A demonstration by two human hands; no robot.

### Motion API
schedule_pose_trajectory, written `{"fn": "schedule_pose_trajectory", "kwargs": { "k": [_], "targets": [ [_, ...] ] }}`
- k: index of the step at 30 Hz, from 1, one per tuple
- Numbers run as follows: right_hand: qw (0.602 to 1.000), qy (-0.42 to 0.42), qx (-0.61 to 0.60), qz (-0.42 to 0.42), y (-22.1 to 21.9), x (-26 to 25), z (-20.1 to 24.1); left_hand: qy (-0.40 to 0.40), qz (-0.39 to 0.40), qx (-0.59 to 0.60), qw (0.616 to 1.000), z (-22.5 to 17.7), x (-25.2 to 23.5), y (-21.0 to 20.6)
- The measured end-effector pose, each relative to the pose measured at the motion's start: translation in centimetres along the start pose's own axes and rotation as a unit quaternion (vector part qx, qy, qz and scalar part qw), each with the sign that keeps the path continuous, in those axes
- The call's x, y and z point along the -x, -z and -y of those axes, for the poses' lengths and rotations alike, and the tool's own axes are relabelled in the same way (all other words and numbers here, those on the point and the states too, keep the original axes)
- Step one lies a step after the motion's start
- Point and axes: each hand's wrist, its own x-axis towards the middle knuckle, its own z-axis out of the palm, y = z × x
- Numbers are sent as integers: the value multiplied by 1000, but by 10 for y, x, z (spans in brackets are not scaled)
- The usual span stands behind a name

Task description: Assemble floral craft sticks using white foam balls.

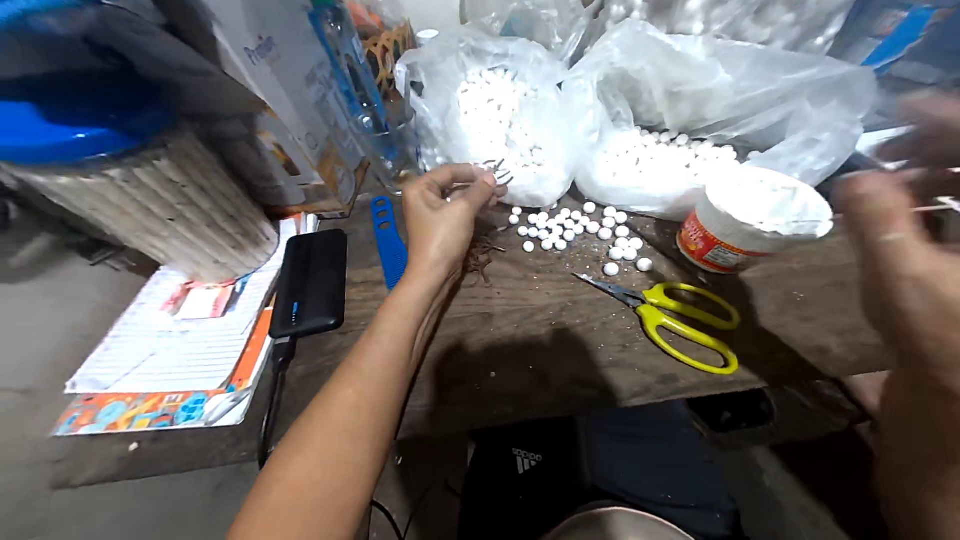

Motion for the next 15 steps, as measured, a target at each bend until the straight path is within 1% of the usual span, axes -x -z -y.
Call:
{"fn": "schedule_pose_trajectory", "kwargs": {
  "k": [2,3,5,6,8,9,12,15],
  "targets": [
    [991,65,-93,67,-34,-12,37,16,-17,32,999,0,-1,5],
    [981,75,-139,112,-54,-18,47,15,-26,41,999,-1,-1,7],
    [956,56,-201,208,-93,-28,52,10,-42,47,998,-3,-2,13],
    [943,36,-214,252,-109,-34,51,5,-47,44,998,-4,-3,16],
    [929,-2,-202,310,-130,-50,46,-6,-51,25,998,-4,-6,22],
    [929,-19,-177,326,-133,-57,44,-15,-52,14,998,-3,-6,23],
    [933,-39,-104,341,-137,-67,36,-52,-49,-10,997,3,-4,17],
    [922,-43,-88,374,-145,-68,32,-76,-32,-24,996,7,1,10]
  ]
}}
